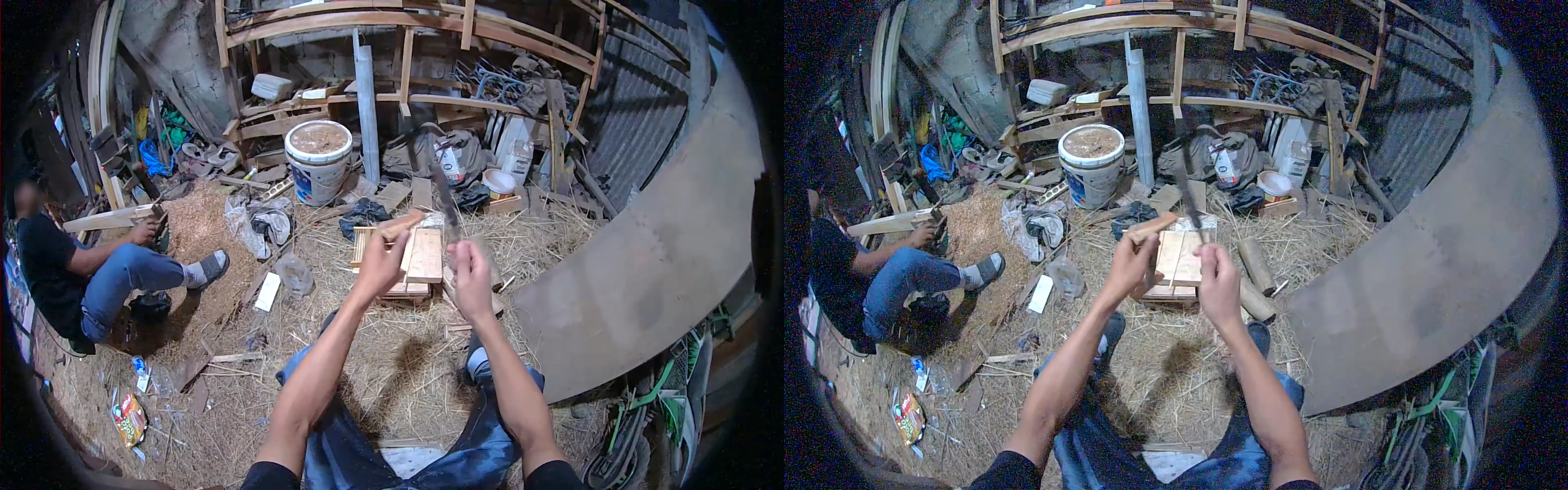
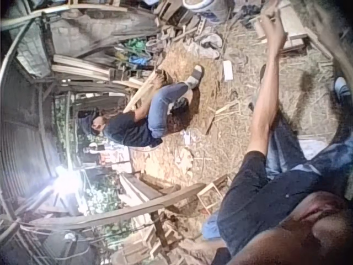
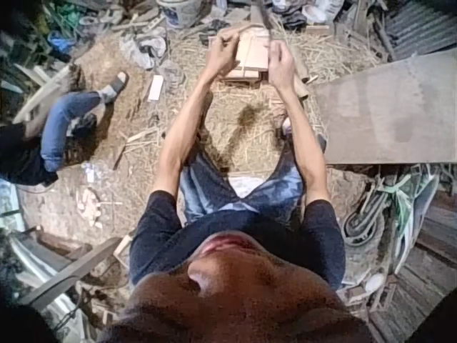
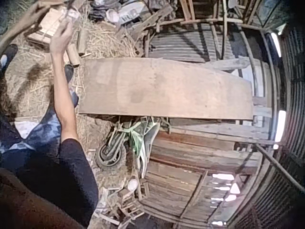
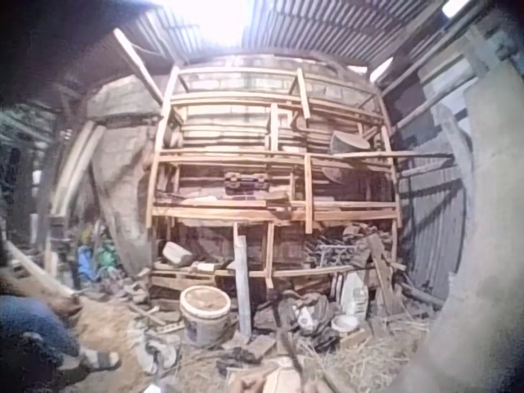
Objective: The person assembles a small wooden frame by inserting thin wooden sticks and securing them with wire using a knife.
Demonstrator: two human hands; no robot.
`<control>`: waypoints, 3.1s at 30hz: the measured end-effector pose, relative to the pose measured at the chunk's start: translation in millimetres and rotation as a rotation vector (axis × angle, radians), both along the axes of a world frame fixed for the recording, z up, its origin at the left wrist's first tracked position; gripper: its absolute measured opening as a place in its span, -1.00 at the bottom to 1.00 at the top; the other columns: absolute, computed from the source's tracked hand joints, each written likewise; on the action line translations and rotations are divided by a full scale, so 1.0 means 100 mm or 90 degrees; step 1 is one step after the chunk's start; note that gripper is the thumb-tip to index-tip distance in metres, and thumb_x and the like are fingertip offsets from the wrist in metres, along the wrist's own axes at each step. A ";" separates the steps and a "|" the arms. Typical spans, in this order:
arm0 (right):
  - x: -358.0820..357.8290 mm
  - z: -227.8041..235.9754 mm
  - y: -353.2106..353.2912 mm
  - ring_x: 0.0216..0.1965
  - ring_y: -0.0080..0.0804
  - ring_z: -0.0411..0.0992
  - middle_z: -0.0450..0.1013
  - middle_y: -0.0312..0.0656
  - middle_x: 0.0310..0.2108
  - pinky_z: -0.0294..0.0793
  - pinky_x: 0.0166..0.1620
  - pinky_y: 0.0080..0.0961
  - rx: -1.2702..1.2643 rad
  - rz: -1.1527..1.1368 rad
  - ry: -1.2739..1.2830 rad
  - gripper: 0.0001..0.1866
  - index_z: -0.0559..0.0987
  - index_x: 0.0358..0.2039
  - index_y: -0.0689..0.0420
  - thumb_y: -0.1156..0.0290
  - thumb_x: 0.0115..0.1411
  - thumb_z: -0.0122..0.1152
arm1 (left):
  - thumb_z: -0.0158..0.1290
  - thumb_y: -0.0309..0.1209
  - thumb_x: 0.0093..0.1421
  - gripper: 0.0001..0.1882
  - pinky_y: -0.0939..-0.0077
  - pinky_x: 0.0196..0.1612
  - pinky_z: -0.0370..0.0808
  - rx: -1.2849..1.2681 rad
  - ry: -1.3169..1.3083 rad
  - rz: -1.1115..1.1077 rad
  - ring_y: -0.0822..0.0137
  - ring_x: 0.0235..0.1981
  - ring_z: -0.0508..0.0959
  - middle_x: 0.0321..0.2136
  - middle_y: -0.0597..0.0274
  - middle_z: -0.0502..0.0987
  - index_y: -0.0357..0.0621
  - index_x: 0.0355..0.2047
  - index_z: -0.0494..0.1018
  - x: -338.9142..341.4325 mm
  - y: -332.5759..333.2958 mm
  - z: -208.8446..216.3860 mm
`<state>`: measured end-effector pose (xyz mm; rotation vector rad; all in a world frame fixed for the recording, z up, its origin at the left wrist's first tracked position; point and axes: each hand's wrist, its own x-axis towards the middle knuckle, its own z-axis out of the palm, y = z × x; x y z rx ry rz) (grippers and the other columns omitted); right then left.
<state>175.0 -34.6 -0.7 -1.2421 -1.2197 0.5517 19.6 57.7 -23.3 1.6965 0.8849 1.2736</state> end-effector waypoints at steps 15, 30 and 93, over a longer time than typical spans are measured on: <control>0.10 -0.02 0.05 -0.28 -0.25 0.50 0.37 0.11 -0.08 0.58 -0.35 -0.43 -0.218 0.272 0.359 -0.72 0.16 -0.08 0.29 0.37 0.31 -0.17 | -0.18 0.00 0.27 -0.42 0.31 0.12 0.27 -0.220 -0.380 -0.168 0.33 0.04 0.36 -0.01 0.19 0.37 -0.21 0.09 0.18 0.06 -0.19 0.60; 0.09 -0.02 0.01 -0.52 -0.51 0.33 0.39 -0.14 -0.40 0.33 -0.45 -0.56 -0.224 0.455 0.450 -0.80 0.30 -0.22 0.19 0.34 0.35 -0.25 | -0.07 -0.15 0.26 -0.55 0.57 -0.09 0.40 -0.406 -0.190 -0.251 0.48 -0.22 0.47 -0.19 0.25 0.48 -0.25 0.00 0.33 0.09 -0.38 0.20; -0.05 0.12 -0.06 -0.35 -0.56 0.45 0.43 -0.18 -0.46 0.51 -0.27 -0.61 0.105 0.110 0.104 -0.66 0.16 -0.51 0.13 0.62 0.04 0.20 | 0.02 -0.41 0.21 -0.63 0.59 -0.22 0.53 -0.280 -0.252 -0.239 0.49 -0.33 0.54 -0.33 0.24 0.54 -0.22 0.00 0.26 0.03 -0.50 0.28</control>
